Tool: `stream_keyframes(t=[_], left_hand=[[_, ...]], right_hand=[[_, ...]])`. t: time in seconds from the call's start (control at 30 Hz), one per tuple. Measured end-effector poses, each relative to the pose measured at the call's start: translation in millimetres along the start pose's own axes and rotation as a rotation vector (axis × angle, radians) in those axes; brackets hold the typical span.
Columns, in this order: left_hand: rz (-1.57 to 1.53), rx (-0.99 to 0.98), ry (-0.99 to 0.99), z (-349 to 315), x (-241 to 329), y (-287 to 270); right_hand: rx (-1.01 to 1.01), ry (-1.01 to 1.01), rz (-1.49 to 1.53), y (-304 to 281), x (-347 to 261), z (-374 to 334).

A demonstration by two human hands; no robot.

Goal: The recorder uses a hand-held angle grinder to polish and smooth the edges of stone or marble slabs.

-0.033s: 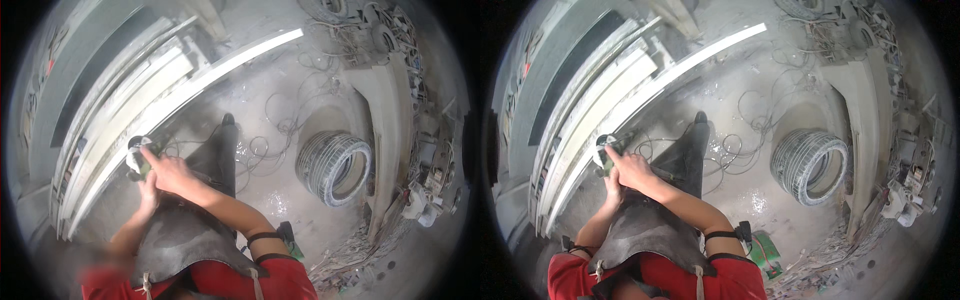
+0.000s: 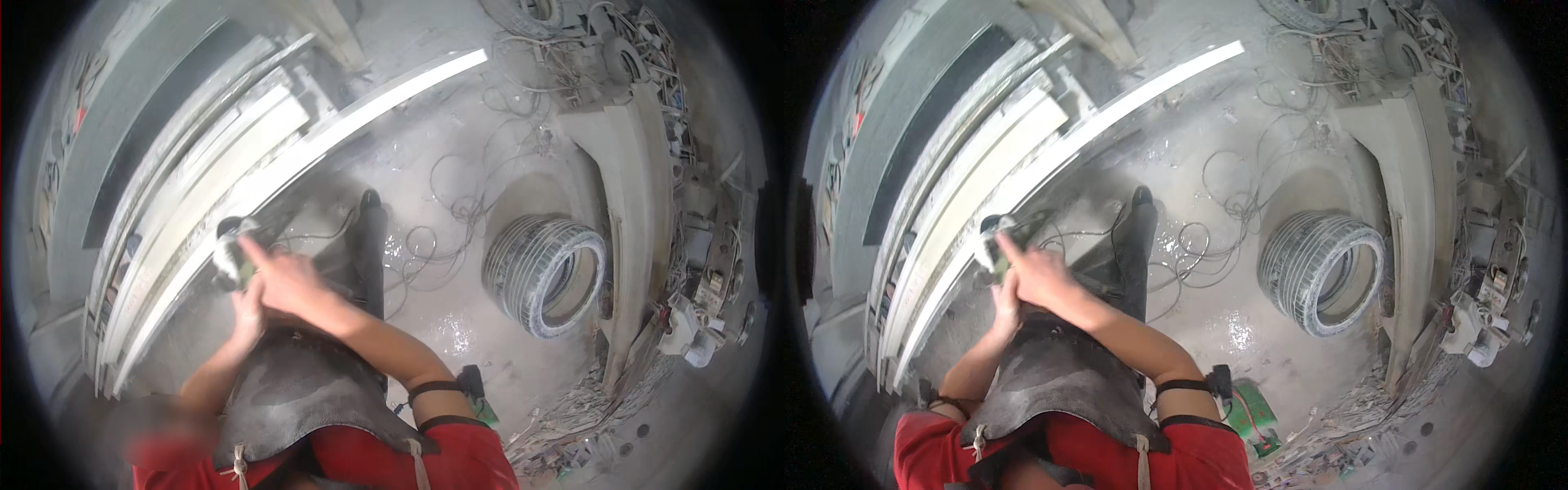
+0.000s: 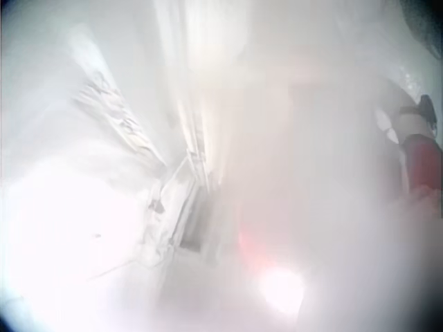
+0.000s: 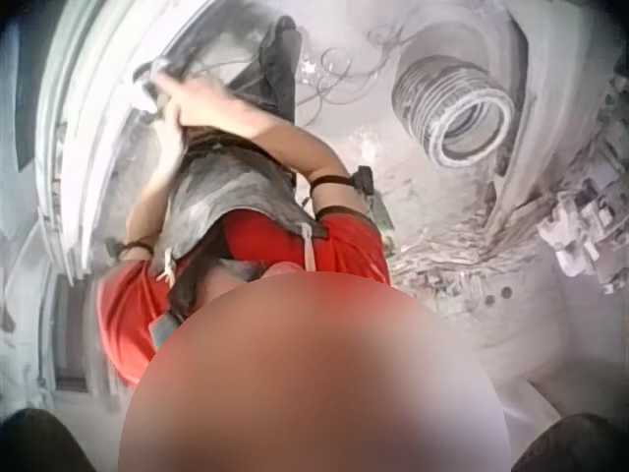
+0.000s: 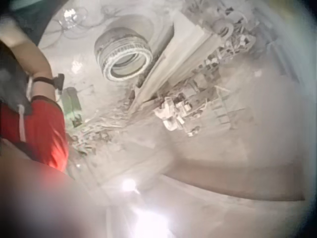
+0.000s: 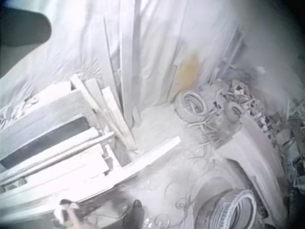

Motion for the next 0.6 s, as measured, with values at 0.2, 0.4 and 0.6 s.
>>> stream_keyframes(t=[0.2,0.4,0.6], left_hand=[[0.044,-0.401,0.417,87.4,109.3,307.0],[0.328,-0.484,0.196,127.3,172.9,484.3],[0.173,-0.746,-0.223,63.3,164.4,370.8]], right_hand=[[0.583,0.04,0.315,-230.4,138.9,-7.5],[0.74,0.07,-0.005,-417.2,249.1,-8.3],[0.914,0.258,0.199,-414.4,216.1,-54.7]])
Point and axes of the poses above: each hand's wrist, its own z-axis towards the middle knuckle, its own y-axis out of the palm, x = y × z, the point moved 5 cm from there along z, towards the middle knuckle
